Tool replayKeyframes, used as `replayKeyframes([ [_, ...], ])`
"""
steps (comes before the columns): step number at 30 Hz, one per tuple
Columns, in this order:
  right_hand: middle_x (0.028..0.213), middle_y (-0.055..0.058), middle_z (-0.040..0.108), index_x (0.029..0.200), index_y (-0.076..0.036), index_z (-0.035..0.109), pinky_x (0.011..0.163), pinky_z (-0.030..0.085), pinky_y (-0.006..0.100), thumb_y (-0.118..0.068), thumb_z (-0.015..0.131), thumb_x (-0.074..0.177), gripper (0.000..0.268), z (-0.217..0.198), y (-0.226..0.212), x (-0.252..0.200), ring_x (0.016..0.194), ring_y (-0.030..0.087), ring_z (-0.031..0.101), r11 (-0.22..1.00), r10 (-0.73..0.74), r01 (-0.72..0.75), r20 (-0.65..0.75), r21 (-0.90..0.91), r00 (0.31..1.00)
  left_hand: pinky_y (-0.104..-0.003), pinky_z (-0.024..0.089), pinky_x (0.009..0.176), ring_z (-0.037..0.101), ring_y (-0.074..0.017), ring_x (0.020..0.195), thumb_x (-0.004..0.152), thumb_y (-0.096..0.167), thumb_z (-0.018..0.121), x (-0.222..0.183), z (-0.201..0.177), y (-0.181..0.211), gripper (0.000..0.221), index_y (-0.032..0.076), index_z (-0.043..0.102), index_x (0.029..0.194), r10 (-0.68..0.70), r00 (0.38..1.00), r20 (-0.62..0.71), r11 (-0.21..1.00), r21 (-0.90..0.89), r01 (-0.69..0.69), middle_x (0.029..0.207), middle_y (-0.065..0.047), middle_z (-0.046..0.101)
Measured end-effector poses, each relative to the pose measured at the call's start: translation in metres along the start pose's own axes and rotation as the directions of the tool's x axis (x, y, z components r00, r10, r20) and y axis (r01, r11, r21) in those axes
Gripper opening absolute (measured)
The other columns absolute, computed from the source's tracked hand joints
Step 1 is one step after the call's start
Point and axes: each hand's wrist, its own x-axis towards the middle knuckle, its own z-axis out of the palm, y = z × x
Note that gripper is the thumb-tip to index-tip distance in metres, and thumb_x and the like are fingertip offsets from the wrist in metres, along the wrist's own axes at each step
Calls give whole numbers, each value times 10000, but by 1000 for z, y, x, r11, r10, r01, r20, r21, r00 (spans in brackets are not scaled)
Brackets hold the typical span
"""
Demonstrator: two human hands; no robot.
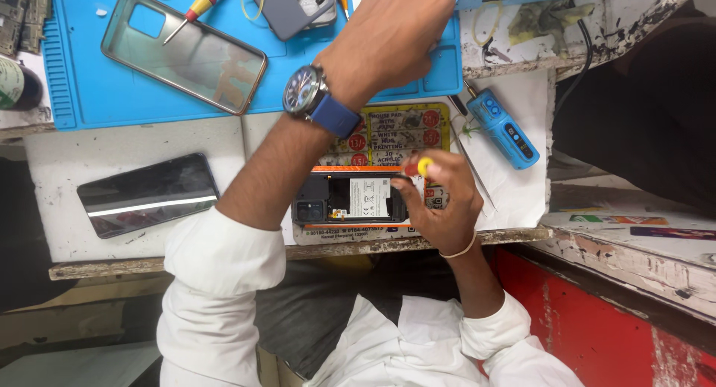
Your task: The person uses a small screwdriver to remove and replace screws from the internal chassis of a mobile phone. They also use a plastic brush to clean the internal components and handle a small electronic part.
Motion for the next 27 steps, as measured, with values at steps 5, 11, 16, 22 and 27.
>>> replayKeyframes([
  [5, 1105, 192, 660, 1323, -103, 435, 843, 606, 363, 40, 774, 941, 530, -1, 1, -1, 984, 285, 724, 998, 56, -55, -20, 30, 998, -458, 549, 586, 694, -392, 693, 679, 6, 720, 15, 5, -8, 102, -13, 670, 766, 11, 998, 63, 996, 92, -17, 733, -222, 674],
  [11, 1155, 197, 639, 1375, -103, 391, 882, 627, 375, 75, 743, 976, 561, 1, -3, 9, 1005, 287, 715, 990, 46, -39, -43, 135, 998, -460, 529, 512, 690, -367, 632, 775, 40, 724, 13, 10, -18, 56, 31, 700, 825, -78, 991, 108, 996, -36, 82, 724, -178, 699],
  [16, 1141, 211, 643, 1374, -88, 393, 861, 624, 375, 68, 737, 933, 581, 0, 3, -1, 1024, 306, 707, 992, 29, -28, -11, 119, 1000, -462, 536, 547, 694, -362, 654, 822, 60, 734, 6, 3, -19, 72, 29, 679, 857, -88, 989, 122, 991, -94, 99, 731, -157, 696],
  [22, 1121, 191, 647, 1342, -105, 428, 860, 611, 356, 47, 789, 931, 568, 2, 3, -4, 1007, 274, 714, 999, 29, -28, -19, 42, 999, -502, 519, 574, 677, -402, 699, 956, 150, 742, 4, -14, -10, 163, 12, 658, 934, -103, 990, 92, 992, -62, 109, 785, -188, 682],
  [27, 1116, 212, 621, 1315, -65, 435, 845, 602, 347, 81, 791, 908, 561, 6, 1, -4, 960, 260, 700, 994, 83, -78, -64, 73, 994, -512, 479, 657, 628, -430, 801, 985, 127, 704, -15, -50, 27, 195, -33, 600, 1022, -38, 995, -96, 997, -75, 31, 917, -192, 634],
])
